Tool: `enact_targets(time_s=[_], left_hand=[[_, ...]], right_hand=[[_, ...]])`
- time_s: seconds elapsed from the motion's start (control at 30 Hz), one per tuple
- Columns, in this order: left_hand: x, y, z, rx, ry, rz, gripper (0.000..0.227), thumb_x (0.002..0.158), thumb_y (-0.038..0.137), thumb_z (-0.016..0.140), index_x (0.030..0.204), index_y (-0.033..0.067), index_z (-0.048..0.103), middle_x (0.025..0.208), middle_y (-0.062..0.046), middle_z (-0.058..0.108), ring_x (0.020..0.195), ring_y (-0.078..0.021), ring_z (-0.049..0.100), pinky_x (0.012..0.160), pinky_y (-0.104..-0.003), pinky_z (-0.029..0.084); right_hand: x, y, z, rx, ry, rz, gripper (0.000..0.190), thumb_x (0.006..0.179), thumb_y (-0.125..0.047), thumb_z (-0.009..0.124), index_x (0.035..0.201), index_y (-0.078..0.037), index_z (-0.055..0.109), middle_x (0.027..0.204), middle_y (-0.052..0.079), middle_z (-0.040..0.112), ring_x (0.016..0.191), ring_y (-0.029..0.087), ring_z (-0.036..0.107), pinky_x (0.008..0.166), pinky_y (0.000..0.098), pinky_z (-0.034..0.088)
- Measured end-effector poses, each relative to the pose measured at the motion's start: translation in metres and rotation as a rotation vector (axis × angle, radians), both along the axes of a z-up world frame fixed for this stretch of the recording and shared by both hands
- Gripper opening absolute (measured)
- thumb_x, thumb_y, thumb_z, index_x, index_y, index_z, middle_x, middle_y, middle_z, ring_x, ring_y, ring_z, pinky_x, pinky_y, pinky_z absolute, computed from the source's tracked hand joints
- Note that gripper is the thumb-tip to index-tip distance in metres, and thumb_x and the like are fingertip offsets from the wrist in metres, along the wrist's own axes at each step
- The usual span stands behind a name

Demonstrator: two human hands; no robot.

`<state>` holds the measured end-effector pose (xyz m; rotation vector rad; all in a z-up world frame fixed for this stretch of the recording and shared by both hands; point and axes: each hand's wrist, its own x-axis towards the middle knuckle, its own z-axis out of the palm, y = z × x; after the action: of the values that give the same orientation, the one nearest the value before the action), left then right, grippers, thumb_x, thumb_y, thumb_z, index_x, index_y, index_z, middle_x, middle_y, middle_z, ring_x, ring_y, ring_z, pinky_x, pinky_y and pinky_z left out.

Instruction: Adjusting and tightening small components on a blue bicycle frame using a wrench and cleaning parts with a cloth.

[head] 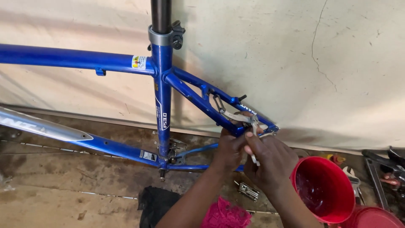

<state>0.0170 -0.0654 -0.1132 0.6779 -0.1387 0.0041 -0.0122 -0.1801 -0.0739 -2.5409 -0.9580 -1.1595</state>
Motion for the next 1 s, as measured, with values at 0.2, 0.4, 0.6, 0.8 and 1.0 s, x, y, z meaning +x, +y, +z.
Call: enact_targets(time_s=[0.2, 0.4, 0.6, 0.8, 1.0], left_hand=[[0.003, 0.003, -0.004, -0.162, -0.036, -0.103, 0.037, 0.086, 0.015, 0.073, 0.119, 0.01, 0.058, 0.093, -0.012, 0.072, 0.084, -0.0198, 0.069, 0.076, -0.032, 0.054], [0.001, 0.001, -0.002, 0.091, -0.181, 0.023, 0.082, 0.066, 0.068, 0.079, 0.121, 0.0132, 0.052, 0.094, -0.003, 0.067, 0.089, -0.0145, 0.063, 0.083, -0.032, 0.052], [0.002, -0.011, -0.022, 0.068, -0.203, 0.058, 0.067, 0.07, 0.054, 0.076, 0.116, 0.0117, 0.053, 0.087, -0.004, 0.065, 0.081, -0.0154, 0.061, 0.077, -0.032, 0.051], [0.012, -0.024, -0.035, 0.044, -0.223, 0.095, 0.052, 0.073, 0.041, 0.073, 0.112, 0.0101, 0.055, 0.08, -0.005, 0.063, 0.074, -0.0164, 0.058, 0.071, -0.032, 0.05], [0.022, -0.027, -0.045, 0.017, -0.247, 0.112, 0.037, 0.077, 0.027, 0.069, 0.107, 0.0085, 0.056, 0.073, -0.007, 0.06, 0.066, -0.0174, 0.055, 0.064, -0.032, 0.05]], right_hand=[[0.001, 0.006, 0.001, -0.003, -0.051, 0.126, 0.053, 0.095, -0.057, 0.052, 0.126, -0.015, 0.054, 0.074, 0.006, 0.056, 0.06, 0.022, 0.055, 0.052, 0.0363, 0.042], [0.002, 0.012, 0.026, 0.006, -0.026, 0.044, 0.02, 0.097, -0.016, 0.053, 0.116, -0.015, 0.056, 0.078, 0.006, 0.06, 0.065, 0.024, 0.06, 0.054, 0.0359, 0.044], [-0.004, 0.012, 0.026, 0.017, 0.018, 0.12, 0.015, 0.092, -0.01, 0.057, 0.107, -0.014, 0.056, 0.078, 0.006, 0.06, 0.069, 0.025, 0.064, 0.062, 0.0369, 0.052], [0.002, 0.027, 0.047, 0.071, -0.008, 0.096, 0.022, 0.101, -0.023, 0.047, 0.092, -0.012, 0.062, 0.073, 0.003, 0.062, 0.061, 0.02, 0.061, 0.052, 0.0317, 0.042], [0.038, 0.052, 0.096, 0.056, 0.145, 0.066, 0.019, 0.098, -0.02, 0.049, 0.087, -0.011, 0.061, 0.05, 0.005, 0.053, 0.042, 0.029, 0.057, 0.042, 0.0377, 0.046]])
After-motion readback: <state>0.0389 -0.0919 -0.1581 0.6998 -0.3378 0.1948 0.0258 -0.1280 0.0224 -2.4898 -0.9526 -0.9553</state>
